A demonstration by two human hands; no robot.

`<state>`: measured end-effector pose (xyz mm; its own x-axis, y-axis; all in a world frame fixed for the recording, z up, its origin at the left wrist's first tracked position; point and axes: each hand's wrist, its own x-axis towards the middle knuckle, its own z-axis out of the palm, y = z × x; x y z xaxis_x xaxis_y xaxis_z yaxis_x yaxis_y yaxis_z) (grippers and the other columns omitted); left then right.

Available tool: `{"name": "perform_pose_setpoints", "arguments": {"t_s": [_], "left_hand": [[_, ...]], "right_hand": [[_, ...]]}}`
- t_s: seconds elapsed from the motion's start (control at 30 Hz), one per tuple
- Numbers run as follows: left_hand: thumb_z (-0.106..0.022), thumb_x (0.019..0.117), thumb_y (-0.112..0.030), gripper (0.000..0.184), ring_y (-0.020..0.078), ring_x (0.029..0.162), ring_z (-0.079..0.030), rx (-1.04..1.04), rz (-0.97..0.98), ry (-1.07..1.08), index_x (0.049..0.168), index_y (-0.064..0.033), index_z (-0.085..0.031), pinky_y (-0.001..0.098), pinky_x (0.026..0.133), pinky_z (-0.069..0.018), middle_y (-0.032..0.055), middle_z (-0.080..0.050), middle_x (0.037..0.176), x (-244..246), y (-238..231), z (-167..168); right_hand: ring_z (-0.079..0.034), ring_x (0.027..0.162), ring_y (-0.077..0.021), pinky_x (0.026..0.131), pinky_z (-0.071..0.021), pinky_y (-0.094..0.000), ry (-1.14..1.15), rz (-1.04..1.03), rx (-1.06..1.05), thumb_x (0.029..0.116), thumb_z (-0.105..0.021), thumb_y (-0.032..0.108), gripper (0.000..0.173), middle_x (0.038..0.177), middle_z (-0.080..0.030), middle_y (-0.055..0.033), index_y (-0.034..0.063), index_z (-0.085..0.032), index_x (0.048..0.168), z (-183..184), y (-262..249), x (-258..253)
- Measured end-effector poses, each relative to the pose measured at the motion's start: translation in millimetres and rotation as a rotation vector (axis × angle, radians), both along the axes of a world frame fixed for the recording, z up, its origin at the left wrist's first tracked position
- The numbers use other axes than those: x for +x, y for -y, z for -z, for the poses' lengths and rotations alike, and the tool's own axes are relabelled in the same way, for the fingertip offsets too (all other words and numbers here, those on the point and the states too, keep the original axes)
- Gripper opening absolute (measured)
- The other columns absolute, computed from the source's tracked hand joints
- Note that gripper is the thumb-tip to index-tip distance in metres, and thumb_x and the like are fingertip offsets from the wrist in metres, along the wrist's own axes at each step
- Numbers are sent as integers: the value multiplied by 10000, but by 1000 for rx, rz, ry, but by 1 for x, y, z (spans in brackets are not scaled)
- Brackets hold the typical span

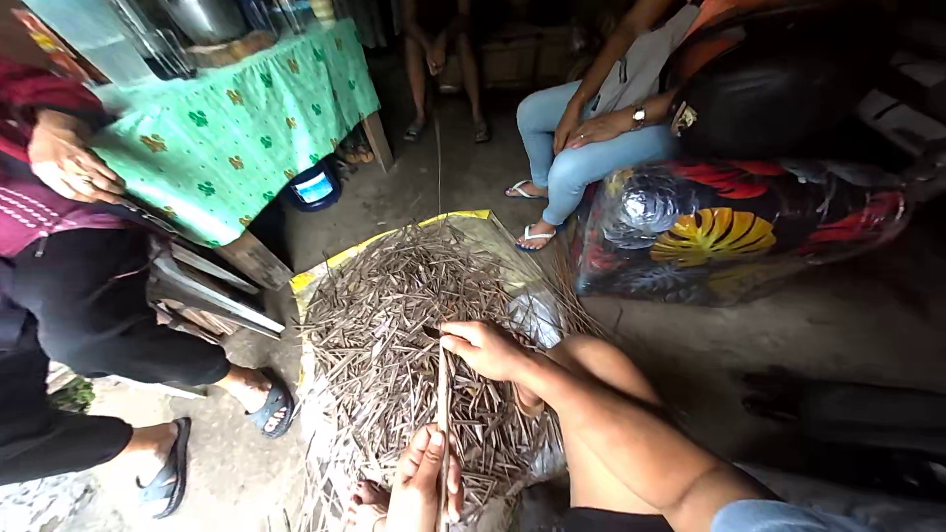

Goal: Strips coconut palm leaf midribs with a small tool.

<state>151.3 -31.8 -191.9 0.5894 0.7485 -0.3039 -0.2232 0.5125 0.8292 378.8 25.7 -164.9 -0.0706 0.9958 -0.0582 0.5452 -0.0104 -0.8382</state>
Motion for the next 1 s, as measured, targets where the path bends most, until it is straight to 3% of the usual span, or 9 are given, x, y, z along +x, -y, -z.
{"name": "perform_pose_setpoints", "arguments": {"t_s": [0.07,0.17,0.27,0.33,0.37,0.47,0.73,0.9,1.0], "left_hand": [[-262,1100,-128,309,22,404,-531,-7,-12,0,1060,-64,-562,161,394,-471,-29,-568,562,2,1,-1],[-271,1102,-129,301,21,397,-524,-23,-14,10,1062,-64,-562,159,386,-467,-31,-558,559,2,2,-5],[-281,1105,-143,300,24,411,-541,-33,24,46,1071,-66,-569,162,397,-480,-30,-576,578,-2,6,-5],[-284,1104,-144,294,26,415,-542,-34,35,51,1073,-64,-565,164,400,-480,-31,-572,575,-5,7,-5],[-287,1103,-144,291,28,415,-539,-39,39,50,1072,-61,-565,165,402,-479,-30,-568,573,-6,7,-6],[-292,1101,-144,280,30,415,-531,-36,63,40,1071,-62,-558,166,405,-478,-29,-561,579,-10,10,-7],[-300,1097,-134,269,55,425,-555,-40,103,11,1081,-36,-550,187,413,-496,-6,-575,589,-20,22,-5],[-243,1121,-157,320,55,440,-540,-44,-44,-21,1086,-22,-531,183,426,-490,12,-582,647,-23,-5,-10],[-246,1134,-170,344,51,432,-512,-48,-84,-43,1054,-10,-540,174,413,-465,7,-546,624,-16,-28,-15]], "right_hand": [[-663,990,-211,917,-509,-428,-46,21,0,1100,-441,258,383,1079,-711,-160,-6,-681,1239,2,-2,1],[-666,853,-238,818,-528,-475,-40,137,36,1087,-494,240,337,944,-710,-144,17,-702,1229,5,-9,-4],[-679,831,-288,780,-550,-520,-76,276,106,1091,-490,225,338,968,-710,-183,4,-672,1271,1,-17,-1],[-629,738,-259,680,-529,-472,-121,358,124,1102,-461,252,360,939,-687,-174,22,-654,1301,-5,-20,3],[-542,639,-213,593,-474,-417,-154,390,129,1107,-445,272,365,846,-628,-136,32,-646,1293,-4,-25,6],[-420,523,-85,496,-396,-275,-291,449,123,1103,-434,234,360,717,-539,-29,13,-660,1276,6,-52,18],[-387,419,-46,393,-355,-193,-558,657,46,1129,-392,285,351,598,-421,46,56,-613,1275,-5,-77,53],[-435,432,-69,412,-396,-210,-389,467,-149,1114,-446,291,297,627,-480,4,63,-560,1266,-26,-62,34],[-417,415,-59,401,-384,-204,-417,148,-241,1112,-394,269,324,577,-469,14,35,-616,1142,-30,-36,16]]}}
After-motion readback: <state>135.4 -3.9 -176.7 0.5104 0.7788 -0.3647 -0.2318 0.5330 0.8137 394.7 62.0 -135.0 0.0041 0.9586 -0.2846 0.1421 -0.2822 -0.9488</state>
